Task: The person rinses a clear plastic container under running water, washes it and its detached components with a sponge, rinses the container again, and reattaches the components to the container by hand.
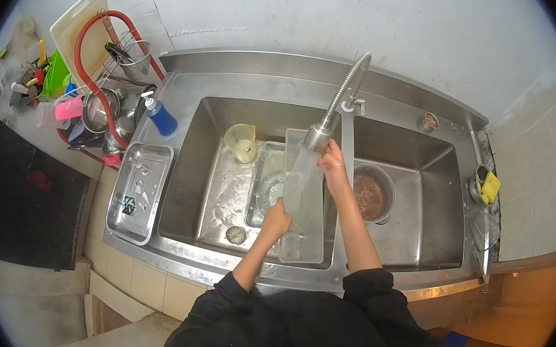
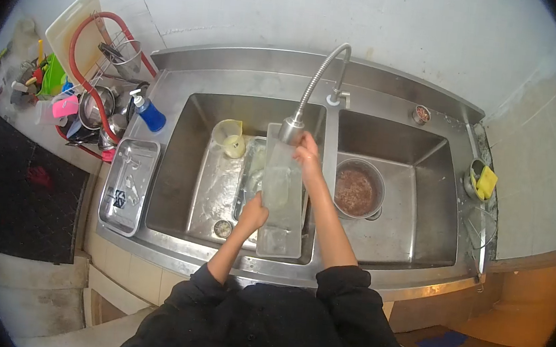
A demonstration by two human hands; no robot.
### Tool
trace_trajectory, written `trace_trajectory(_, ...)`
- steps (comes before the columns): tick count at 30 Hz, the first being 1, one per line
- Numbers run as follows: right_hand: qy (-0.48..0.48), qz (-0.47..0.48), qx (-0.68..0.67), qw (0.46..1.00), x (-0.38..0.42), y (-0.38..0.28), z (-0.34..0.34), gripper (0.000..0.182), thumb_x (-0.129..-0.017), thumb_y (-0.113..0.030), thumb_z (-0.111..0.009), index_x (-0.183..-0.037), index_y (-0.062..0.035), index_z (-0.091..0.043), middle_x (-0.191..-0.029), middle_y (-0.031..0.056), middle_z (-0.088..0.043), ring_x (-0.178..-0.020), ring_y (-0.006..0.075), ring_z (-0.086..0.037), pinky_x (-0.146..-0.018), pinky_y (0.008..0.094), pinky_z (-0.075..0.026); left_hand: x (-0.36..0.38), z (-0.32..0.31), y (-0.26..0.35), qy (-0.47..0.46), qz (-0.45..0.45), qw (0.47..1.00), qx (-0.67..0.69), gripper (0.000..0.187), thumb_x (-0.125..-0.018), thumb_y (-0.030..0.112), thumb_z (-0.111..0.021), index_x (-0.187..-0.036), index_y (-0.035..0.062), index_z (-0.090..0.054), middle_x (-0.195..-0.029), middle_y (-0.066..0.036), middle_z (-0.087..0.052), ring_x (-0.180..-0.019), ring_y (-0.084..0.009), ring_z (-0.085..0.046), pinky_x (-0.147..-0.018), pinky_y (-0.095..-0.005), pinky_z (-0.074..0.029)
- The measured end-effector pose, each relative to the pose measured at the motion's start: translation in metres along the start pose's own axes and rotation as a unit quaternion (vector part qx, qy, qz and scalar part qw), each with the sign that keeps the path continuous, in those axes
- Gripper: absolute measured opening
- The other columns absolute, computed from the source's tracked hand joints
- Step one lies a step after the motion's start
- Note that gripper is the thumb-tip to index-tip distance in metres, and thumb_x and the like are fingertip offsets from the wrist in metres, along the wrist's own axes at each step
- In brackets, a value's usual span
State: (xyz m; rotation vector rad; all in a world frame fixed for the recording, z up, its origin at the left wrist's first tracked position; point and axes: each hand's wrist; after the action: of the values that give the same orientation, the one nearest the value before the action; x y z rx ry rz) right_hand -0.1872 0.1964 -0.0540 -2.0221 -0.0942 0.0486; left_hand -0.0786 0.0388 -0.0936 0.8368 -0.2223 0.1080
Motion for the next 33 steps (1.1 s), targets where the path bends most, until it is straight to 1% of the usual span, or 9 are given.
trace_trajectory(5,-0.042,-0.002,0.262,0.964,0.011,-0.028,-0.009,0.04,-0.075,-0.017,-0.057,-0.112,-0.0037,-0.048,-0.109,0.0082,-0.053,-0.099,0.0213,-0.051,-0.085,0.0324,-0.039,-0.016,0.02,0.005,-0.009,-0.001,1.0,-0.023,0.039,-0.067,0.008,-0.044,-0.103,-0.0075,-0.047,-0.088,-0.033,-0.055,-0.087,-0.0464,-0.053,-0.079,-0.0482,-0.041)
trace_trajectory(7,-0.009,0.056,0.514,0.856,0.02,-0.025,-0.008,0.034,-0.075,-0.027,-0.06,-0.098,-0.0023,-0.055,-0.1,0.012,-0.055,-0.096,0.0258,-0.053,-0.082,0.0356,-0.041,-0.026,0.041,0.006,0.001,-0.026,0.999,-0.037,0.036,-0.069,0.012,-0.045,-0.099,-0.0073,-0.052,-0.092,-0.032,-0.055,-0.091,-0.0446,-0.052,-0.081,-0.047,-0.041)
trace_trajectory(10,-0.054,0.104,0.484,0.867,0.052,-0.028,-0.029,0.031,-0.076,-0.031,-0.061,-0.094,-0.0059,-0.06,-0.1,0.0105,-0.058,-0.097,0.0247,-0.054,-0.09,0.0339,-0.037,-0.057,0.079,0.007,-0.038,-0.041,0.994,-0.094,0.038,-0.068,0.015,-0.046,-0.097,-0.0084,-0.054,-0.094,-0.032,-0.055,-0.092,-0.0427,-0.054,-0.082,-0.0444,-0.041)
trace_trajectory(14,-0.324,0.181,0.582,0.724,0.115,-0.065,-0.09,0.027,-0.079,-0.033,-0.057,-0.088,-0.0087,-0.062,-0.073,0.0059,-0.063,-0.078,0.0229,-0.061,-0.075,0.0345,-0.045,-0.078,0.127,0.042,-0.12,-0.039,0.98,-0.151,0.042,-0.067,0.016,-0.045,-0.098,-0.0105,-0.054,-0.099,-0.032,-0.054,-0.095,-0.0402,-0.054,-0.083,-0.0412,-0.042)
trace_trajectory(17,-0.296,0.138,0.652,0.684,0.122,-0.039,-0.119,0.028,-0.079,-0.035,-0.057,-0.084,-0.0074,-0.062,-0.059,0.0051,-0.06,-0.061,0.0246,-0.061,-0.061,0.0347,-0.048,-0.069,0.143,0.062,-0.18,-0.004,0.963,-0.2,0.044,-0.071,0.021,-0.049,-0.103,-0.0103,-0.053,-0.105,-0.031,-0.052,-0.101,-0.0382,-0.052,-0.084,-0.0379,-0.042)
trace_trajectory(21,-0.212,0.178,0.596,0.754,0.102,-0.028,-0.103,0.02,-0.076,-0.028,-0.06,-0.078,-0.0083,-0.064,-0.057,0.0083,-0.06,-0.053,0.0259,-0.06,-0.05,0.0349,-0.045,-0.05,0.178,0.013,-0.259,-0.028,0.933,0.248,0.064,-0.082,0.051,-0.044,-0.129,0.0094,-0.037,-0.118,-0.016,-0.051,-0.107,-0.0251,-0.05,-0.085,-0.0372,-0.042)
trace_trajectory(23,-0.107,0.039,0.448,0.887,0.092,-0.039,-0.094,0.018,-0.077,-0.024,-0.059,-0.075,-0.007,-0.063,-0.058,0.011,-0.06,-0.055,0.0285,-0.059,-0.052,0.0365,-0.046,-0.003,0.192,-0.012,-0.214,-0.088,0.919,0.319,0.062,-0.087,0.05,-0.037,-0.132,0.0093,-0.029,-0.127,-0.014,-0.044,-0.114,-0.0276,-0.045,-0.098,-0.0389,-0.031)
trace_trajectory(28,-0.07,0.073,0.444,0.89,0.086,-0.019,-0.138,0.02,-0.079,-0.024,-0.056,-0.073,-0.0057,-0.062,-0.059,0.012,-0.06,-0.056,0.0312,-0.059,-0.052,0.0392,-0.046,0.085,0.15,-0.046,0.041,-0.165,0.969,-0.178,0.105,-0.057,0.045,-0.074,-0.135,0.0024,-0.018,-0.134,-0.017,-0.031,-0.125,-0.0312,-0.029,-0.103,-0.0487,-0.021)
trace_trajectory(33,-0.09,0.108,0.504,0.852,0.118,-0.014,-0.16,0.025,-0.083,-0.027,-0.052,-0.073,-0.0046,-0.057,-0.061,0.0135,-0.06,-0.055,0.0338,-0.058,-0.052,0.0411,-0.046,0.073,0.129,-0.034,0.202,-0.181,0.95,-0.154,0.107,-0.043,0.035,-0.079,-0.129,0.0024,-0.024,-0.123,-0.017,-0.038,-0.115,-0.0347,-0.036,-0.098,-0.0474,-0.026)
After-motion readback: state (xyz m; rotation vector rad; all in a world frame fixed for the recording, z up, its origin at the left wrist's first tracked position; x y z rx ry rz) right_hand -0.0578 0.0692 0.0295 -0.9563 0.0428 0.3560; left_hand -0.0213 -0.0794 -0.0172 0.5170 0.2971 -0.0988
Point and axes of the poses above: each hand's wrist, its own x-axis away from the middle knuckle, its own z-axis out of the back of the hand, y = z × x
